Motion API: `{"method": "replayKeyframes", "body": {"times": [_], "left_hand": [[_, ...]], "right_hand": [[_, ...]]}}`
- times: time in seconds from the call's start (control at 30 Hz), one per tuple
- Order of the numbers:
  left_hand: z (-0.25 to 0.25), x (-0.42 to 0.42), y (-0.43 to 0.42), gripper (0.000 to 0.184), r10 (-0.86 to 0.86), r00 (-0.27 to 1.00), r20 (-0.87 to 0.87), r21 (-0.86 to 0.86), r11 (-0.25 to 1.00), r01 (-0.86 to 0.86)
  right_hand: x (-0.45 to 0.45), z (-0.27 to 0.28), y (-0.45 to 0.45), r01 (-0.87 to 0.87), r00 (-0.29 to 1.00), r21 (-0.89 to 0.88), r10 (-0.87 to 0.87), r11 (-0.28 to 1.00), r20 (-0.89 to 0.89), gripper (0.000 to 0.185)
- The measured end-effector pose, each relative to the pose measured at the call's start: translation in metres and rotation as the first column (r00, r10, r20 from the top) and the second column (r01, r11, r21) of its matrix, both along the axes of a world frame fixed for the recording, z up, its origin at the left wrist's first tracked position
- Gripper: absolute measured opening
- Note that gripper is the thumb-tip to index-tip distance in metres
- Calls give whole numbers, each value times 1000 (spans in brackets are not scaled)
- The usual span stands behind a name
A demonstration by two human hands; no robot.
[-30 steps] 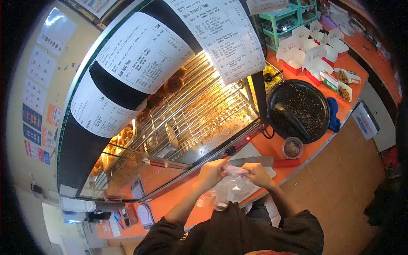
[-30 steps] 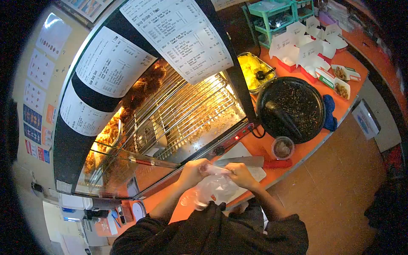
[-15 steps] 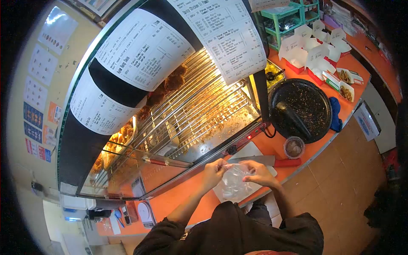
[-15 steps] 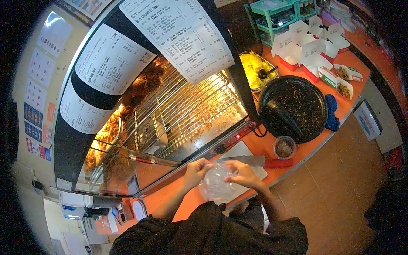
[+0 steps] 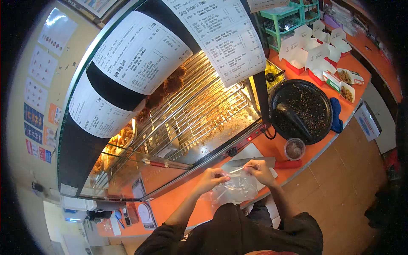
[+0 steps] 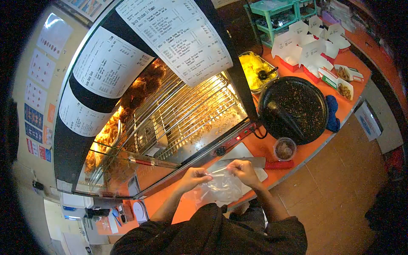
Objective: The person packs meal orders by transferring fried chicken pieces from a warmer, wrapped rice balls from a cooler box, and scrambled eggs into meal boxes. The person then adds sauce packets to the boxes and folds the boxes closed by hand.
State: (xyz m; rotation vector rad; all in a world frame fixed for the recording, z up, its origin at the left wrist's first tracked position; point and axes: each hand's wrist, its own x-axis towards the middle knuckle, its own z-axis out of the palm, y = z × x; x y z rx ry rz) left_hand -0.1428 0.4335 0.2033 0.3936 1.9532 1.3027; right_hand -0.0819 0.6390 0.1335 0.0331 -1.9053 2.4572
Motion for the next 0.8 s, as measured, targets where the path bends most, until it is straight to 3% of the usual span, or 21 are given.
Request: {"method": "replayKeyframes", "body": {"times": [0.13,0.2,0.3,0.37,0.43,0.5,0.53,0.6,0.63,0.7,0.8], "left_hand": [[-6,-3,-7,20,-56,998,27,101,993,53],[5,-8,-9,20,-146,988,51,-322,934,154],[-7,-11,-17,22,-111,992,53,-175,977,119],[-4,-8,-18,19,-101,991,83,-113,988,110],[-2,-10,-22,16,-91,989,115,-47,994,97],[-2,-17,-29,17,-301,951,73,-315,897,309],[-1,-17,-29,17,-301,951,72,-316,898,308],[4,-16,-26,17,0,990,143,-51,999,8],[4,-15,-24,17,0,990,143,-52,999,8],[3,-13,-19,22,229,959,165,181,949,-257],[-5,-10,-25,22,89,970,227,23,995,-97]], "right_hand": [[3,-1,5,-45,992,-89,56,995,114,8],[3,-9,8,-63,989,-124,78,990,122,8],[1,-17,10,-45,989,-76,55,996,139,12],[1,-13,10,20,993,-213,5,977,116,12],[3,-3,16,40,994,-156,-23,987,106,13],[4,-3,21,60,994,-99,-50,993,95,14],[4,-9,25,65,991,-107,-52,992,124,14],[4,-21,31,72,987,-115,-54,991,152,14],[3,-27,34,89,988,-141,-70,986,135,14],[2,-28,32,105,989,-167,-86,980,118,14],[-2,-21,25,206,976,-197,-187,959,107,15]]}}
